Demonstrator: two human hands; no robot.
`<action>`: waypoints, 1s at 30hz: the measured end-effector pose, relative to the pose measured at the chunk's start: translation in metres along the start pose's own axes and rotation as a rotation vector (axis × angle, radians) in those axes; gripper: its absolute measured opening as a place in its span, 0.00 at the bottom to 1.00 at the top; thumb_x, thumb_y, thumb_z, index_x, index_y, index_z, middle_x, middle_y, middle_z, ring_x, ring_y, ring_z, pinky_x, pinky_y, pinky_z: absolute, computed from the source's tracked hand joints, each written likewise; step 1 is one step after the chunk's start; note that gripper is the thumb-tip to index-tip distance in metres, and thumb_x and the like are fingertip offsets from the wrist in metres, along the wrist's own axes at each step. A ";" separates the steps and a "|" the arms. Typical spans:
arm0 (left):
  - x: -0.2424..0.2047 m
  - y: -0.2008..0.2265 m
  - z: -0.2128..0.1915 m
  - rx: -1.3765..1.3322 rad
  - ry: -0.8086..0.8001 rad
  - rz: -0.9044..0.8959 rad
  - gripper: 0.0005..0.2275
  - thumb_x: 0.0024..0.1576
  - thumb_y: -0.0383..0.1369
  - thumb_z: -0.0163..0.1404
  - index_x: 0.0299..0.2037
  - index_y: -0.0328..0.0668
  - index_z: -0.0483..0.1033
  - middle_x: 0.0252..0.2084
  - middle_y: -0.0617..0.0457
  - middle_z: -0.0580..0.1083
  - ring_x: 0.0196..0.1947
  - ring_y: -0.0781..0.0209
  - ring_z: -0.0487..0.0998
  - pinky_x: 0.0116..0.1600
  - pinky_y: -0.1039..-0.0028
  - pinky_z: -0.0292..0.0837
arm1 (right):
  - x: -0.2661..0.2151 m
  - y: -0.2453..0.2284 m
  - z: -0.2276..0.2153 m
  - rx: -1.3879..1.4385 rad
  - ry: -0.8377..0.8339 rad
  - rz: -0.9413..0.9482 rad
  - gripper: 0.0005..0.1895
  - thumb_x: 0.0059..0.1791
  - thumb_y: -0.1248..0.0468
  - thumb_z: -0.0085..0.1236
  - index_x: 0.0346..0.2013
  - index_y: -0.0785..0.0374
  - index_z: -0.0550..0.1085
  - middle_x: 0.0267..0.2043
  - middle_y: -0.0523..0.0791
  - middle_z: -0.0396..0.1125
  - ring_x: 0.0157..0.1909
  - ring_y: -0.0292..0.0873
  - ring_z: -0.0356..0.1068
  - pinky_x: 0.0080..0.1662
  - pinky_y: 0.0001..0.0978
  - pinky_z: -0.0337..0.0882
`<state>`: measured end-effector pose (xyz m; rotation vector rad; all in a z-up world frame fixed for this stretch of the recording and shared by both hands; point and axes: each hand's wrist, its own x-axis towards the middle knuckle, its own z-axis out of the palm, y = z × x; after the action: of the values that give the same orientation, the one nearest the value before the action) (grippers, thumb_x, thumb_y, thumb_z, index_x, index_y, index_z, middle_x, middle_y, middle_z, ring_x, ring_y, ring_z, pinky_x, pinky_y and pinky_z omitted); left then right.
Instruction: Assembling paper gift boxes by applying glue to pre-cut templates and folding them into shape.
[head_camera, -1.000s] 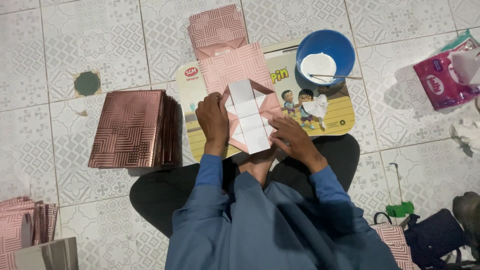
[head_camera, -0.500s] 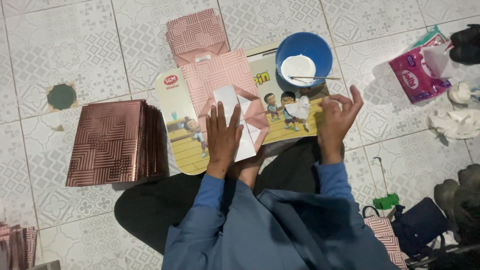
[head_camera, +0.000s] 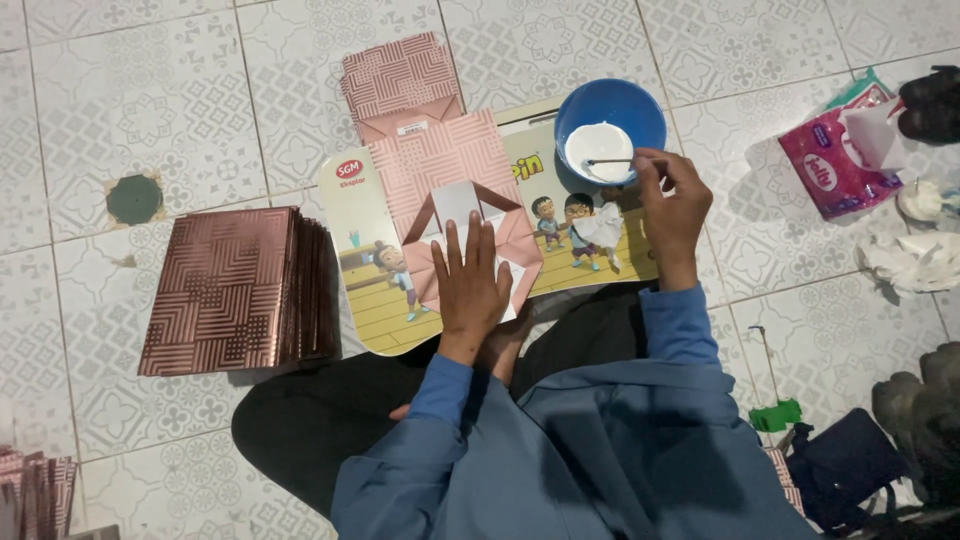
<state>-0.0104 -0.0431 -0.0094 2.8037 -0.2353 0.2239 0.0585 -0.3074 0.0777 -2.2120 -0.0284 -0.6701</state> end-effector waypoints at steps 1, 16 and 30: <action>0.001 -0.001 0.001 -0.002 -0.002 -0.001 0.28 0.63 0.44 0.42 0.73 0.48 0.56 0.79 0.42 0.49 0.78 0.36 0.43 0.76 0.41 0.37 | 0.000 -0.002 -0.001 -0.002 -0.002 0.000 0.06 0.59 0.68 0.63 0.51 0.58 0.82 0.34 0.44 0.73 0.36 0.40 0.68 0.42 0.31 0.67; -0.001 -0.007 0.012 0.035 0.163 -0.006 0.29 0.60 0.46 0.44 0.73 0.48 0.59 0.77 0.50 0.56 0.76 0.37 0.54 0.76 0.43 0.48 | -0.019 -0.003 -0.007 -0.022 0.046 -0.227 0.05 0.57 0.73 0.70 0.48 0.64 0.84 0.39 0.49 0.77 0.36 0.47 0.71 0.39 0.35 0.68; -0.001 -0.009 0.007 -0.050 0.008 0.007 0.29 0.65 0.45 0.38 0.75 0.45 0.53 0.78 0.46 0.53 0.77 0.33 0.49 0.78 0.46 0.42 | -0.084 -0.094 0.092 0.565 -0.010 0.047 0.03 0.54 0.74 0.62 0.43 0.72 0.79 0.39 0.56 0.74 0.40 0.48 0.76 0.42 0.36 0.72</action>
<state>-0.0090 -0.0367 -0.0184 2.7529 -0.2458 0.2271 0.0067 -0.1623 0.0545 -1.6668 -0.1516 -0.5436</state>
